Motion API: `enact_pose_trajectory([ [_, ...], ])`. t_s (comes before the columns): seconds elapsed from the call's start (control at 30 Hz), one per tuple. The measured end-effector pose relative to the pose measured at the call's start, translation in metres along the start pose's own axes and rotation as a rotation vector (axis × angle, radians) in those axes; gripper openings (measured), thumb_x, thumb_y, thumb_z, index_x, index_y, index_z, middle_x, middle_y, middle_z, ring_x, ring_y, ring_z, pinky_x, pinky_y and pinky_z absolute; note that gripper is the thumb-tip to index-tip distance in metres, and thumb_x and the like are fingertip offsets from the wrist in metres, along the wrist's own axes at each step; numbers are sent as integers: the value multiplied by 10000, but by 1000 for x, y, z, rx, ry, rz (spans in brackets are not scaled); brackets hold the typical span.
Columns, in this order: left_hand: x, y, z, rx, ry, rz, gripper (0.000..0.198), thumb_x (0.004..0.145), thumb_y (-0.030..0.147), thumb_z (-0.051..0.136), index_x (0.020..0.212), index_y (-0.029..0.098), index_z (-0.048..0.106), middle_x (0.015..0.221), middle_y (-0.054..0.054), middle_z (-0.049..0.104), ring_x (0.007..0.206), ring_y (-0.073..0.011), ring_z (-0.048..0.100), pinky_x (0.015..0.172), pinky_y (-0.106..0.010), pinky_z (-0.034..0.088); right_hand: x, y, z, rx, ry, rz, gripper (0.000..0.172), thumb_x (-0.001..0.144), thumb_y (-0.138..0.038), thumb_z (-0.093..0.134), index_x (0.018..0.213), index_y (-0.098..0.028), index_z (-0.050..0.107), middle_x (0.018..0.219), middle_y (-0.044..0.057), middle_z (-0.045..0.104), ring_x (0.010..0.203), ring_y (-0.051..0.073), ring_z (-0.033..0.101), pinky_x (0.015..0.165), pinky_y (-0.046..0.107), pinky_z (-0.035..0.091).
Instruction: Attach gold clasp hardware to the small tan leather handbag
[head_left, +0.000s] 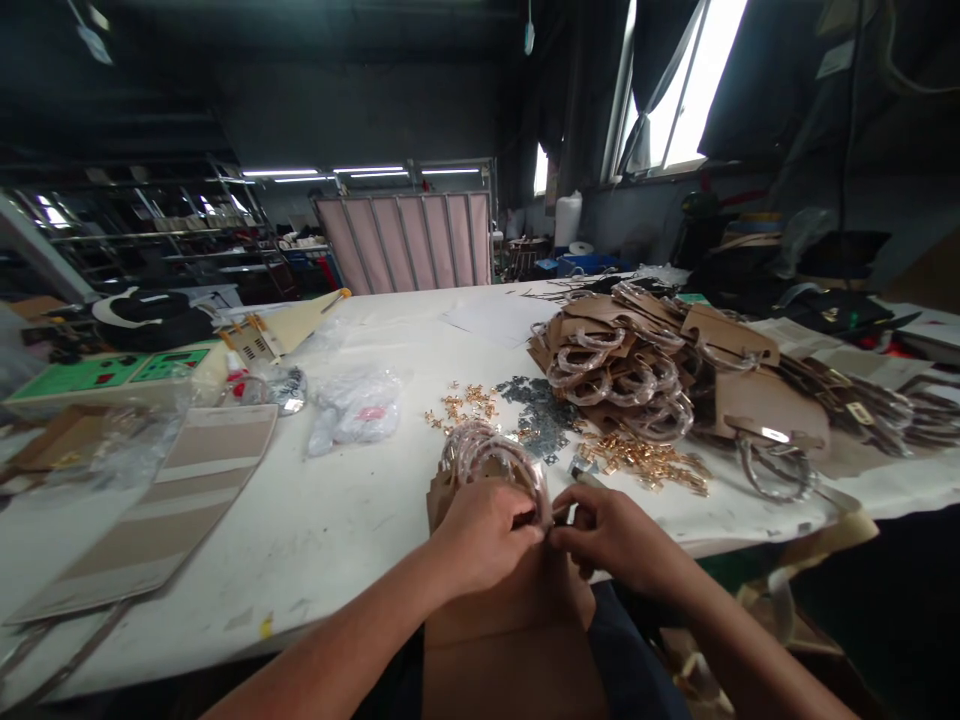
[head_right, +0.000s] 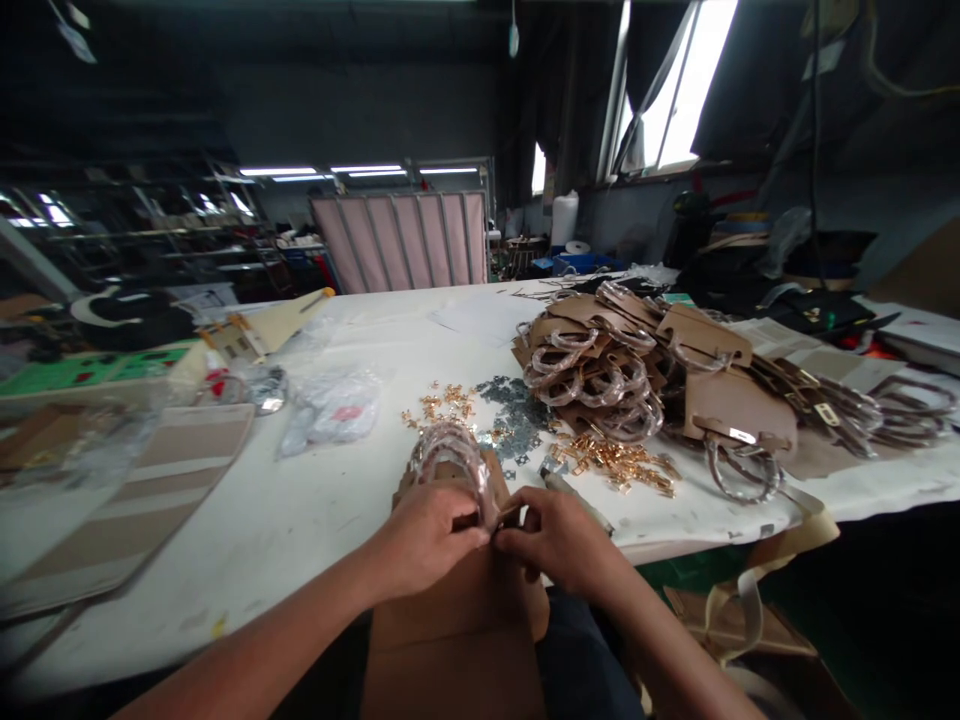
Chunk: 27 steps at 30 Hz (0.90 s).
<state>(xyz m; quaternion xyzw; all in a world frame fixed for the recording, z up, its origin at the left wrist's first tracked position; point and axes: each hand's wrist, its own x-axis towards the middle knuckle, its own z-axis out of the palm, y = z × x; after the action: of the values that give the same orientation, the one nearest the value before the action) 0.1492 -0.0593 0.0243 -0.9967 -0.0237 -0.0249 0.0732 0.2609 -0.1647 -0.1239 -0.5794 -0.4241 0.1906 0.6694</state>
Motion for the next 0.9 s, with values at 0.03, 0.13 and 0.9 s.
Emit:
enact_pose_trajectory([
  [0.03, 1, -3, 1, 27, 14, 34, 98, 869, 280, 662, 809, 224, 716, 871, -1, 743, 835, -195, 671, 743, -305, 454, 2, -3, -3, -56, -17, 9, 258, 816, -375, 656, 992, -196, 717, 639, -14, 647, 505, 112, 613, 474, 159, 380],
  [0.13, 2, -17, 8, 148, 126, 61, 122, 874, 300, 679, 829, 187, 684, 906, -55, 719, 898, -241, 664, 800, -361, 510, 15, -6, -5, -321, 119, -94, 181, 768, -376, 734, 826, -205, 727, 666, -7, 653, 560, 87, 575, 491, 146, 288],
  [0.9, -31, -99, 108, 136, 547, 393, 289, 928, 434, 635, 1134, 239, 690, 1063, 4, 761, 1163, -190, 659, 1295, -399, 237, 209, 72, -33, -506, 310, -91, 290, 795, -251, 687, 1071, -204, 764, 1017, 42, 701, 901, 139, 620, 818, 213, 430],
])
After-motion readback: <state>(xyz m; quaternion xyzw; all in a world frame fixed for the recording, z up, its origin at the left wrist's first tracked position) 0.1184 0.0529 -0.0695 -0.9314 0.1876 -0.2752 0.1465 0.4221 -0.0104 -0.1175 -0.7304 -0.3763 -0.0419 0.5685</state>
